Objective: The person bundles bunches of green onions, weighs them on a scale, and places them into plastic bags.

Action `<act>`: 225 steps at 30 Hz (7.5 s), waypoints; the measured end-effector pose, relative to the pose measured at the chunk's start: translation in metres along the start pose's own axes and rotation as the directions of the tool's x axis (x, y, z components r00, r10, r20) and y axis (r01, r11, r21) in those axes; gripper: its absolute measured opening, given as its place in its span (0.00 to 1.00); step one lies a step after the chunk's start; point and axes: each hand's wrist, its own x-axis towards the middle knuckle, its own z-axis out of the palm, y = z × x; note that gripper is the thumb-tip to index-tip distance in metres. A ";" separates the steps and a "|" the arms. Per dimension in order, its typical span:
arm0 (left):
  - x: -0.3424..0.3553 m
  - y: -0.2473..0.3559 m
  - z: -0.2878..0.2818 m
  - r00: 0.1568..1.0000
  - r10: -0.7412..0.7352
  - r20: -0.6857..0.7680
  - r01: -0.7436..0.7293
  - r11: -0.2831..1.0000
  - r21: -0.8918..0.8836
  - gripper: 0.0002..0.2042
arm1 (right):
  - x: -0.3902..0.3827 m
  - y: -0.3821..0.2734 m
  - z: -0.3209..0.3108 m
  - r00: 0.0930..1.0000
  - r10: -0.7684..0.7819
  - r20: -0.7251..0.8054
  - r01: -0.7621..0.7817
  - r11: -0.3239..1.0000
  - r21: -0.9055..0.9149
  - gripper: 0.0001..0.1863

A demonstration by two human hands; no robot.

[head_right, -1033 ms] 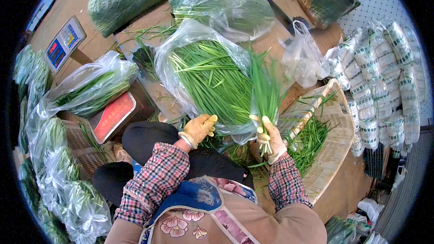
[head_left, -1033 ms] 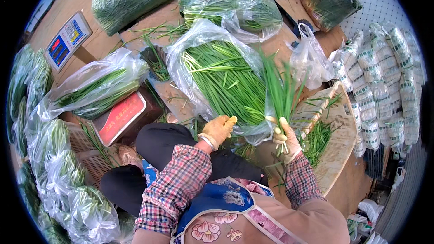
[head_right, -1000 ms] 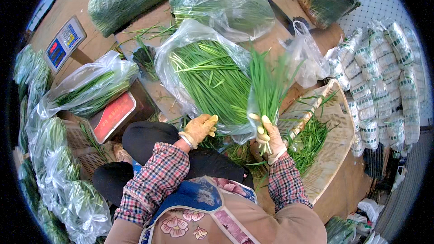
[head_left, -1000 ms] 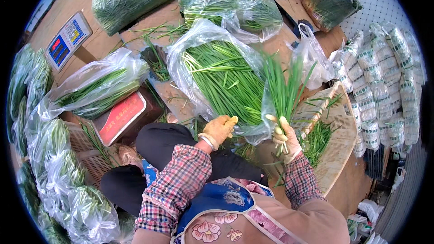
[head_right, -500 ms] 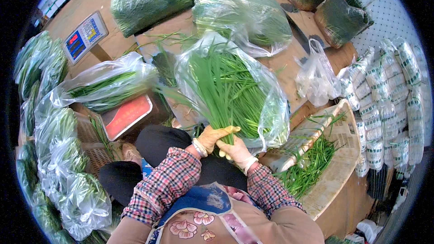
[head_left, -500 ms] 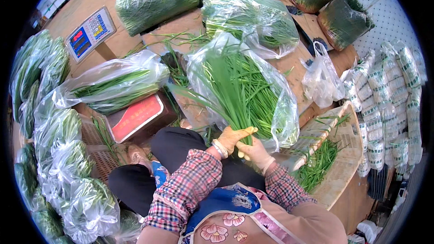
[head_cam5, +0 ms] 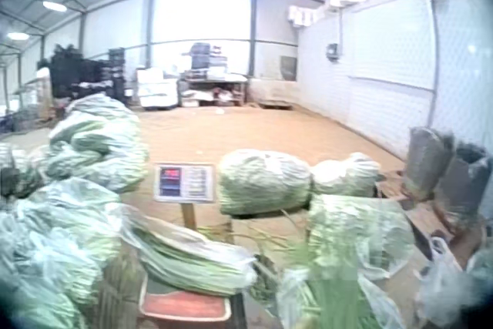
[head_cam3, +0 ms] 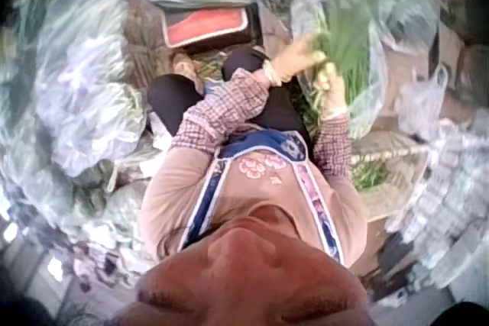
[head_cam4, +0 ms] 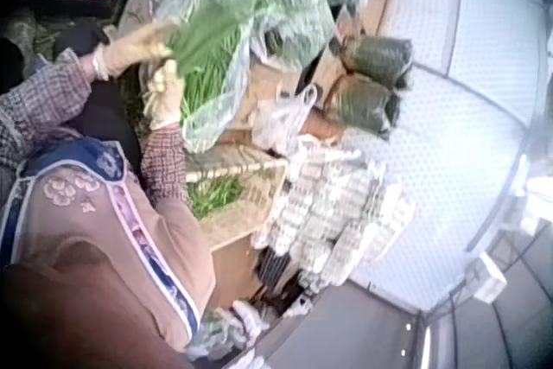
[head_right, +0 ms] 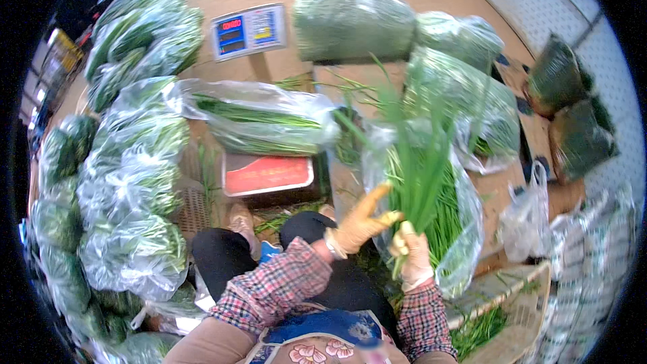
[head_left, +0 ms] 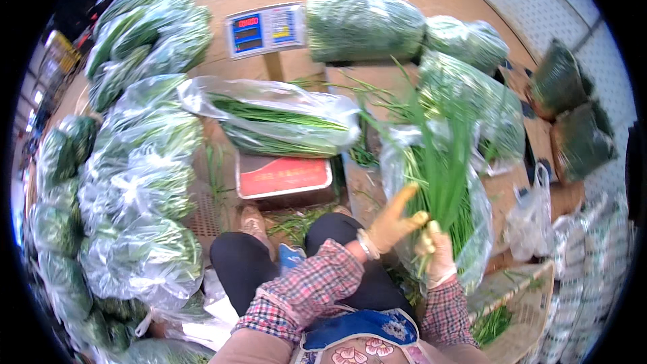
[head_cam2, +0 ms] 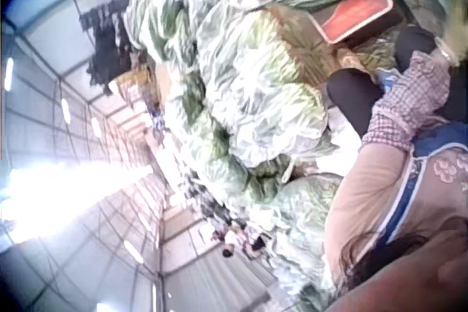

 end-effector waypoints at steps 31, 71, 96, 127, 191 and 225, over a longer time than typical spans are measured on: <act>-0.077 0.204 -0.298 0.327 0.492 -0.807 -0.571 0.783 0.247 0.10 | 0.247 0.089 0.216 0.842 0.458 0.285 0.503 -0.478 -0.720 0.19; -0.047 0.013 0.013 0.963 0.225 0.149 -0.269 0.793 0.546 0.17 | 0.082 -0.026 -0.075 0.925 -0.356 0.131 0.055 -0.217 -0.975 0.21; -0.020 -0.012 -0.013 0.790 -0.578 -0.204 0.483 0.792 -0.373 0.14 | 0.029 0.007 0.010 0.707 -0.535 0.462 0.564 0.034 -0.825 0.19; -0.028 -0.033 -0.042 0.924 -0.277 -0.265 0.060 0.786 -0.615 0.20 | 0.009 0.001 0.051 0.936 -0.039 0.350 0.277 0.696 -0.663 0.09; -0.057 0.166 -0.313 0.285 0.504 -0.815 -0.180 0.863 0.471 0.07 | 0.192 0.042 0.230 0.526 -0.109 0.843 0.683 -0.536 -0.496 0.38; -0.032 0.127 -0.195 0.998 -0.006 -0.062 0.000 0.994 -0.110 0.07 | 0.110 -0.006 0.262 0.386 0.131 0.913 0.920 -0.124 -0.371 0.23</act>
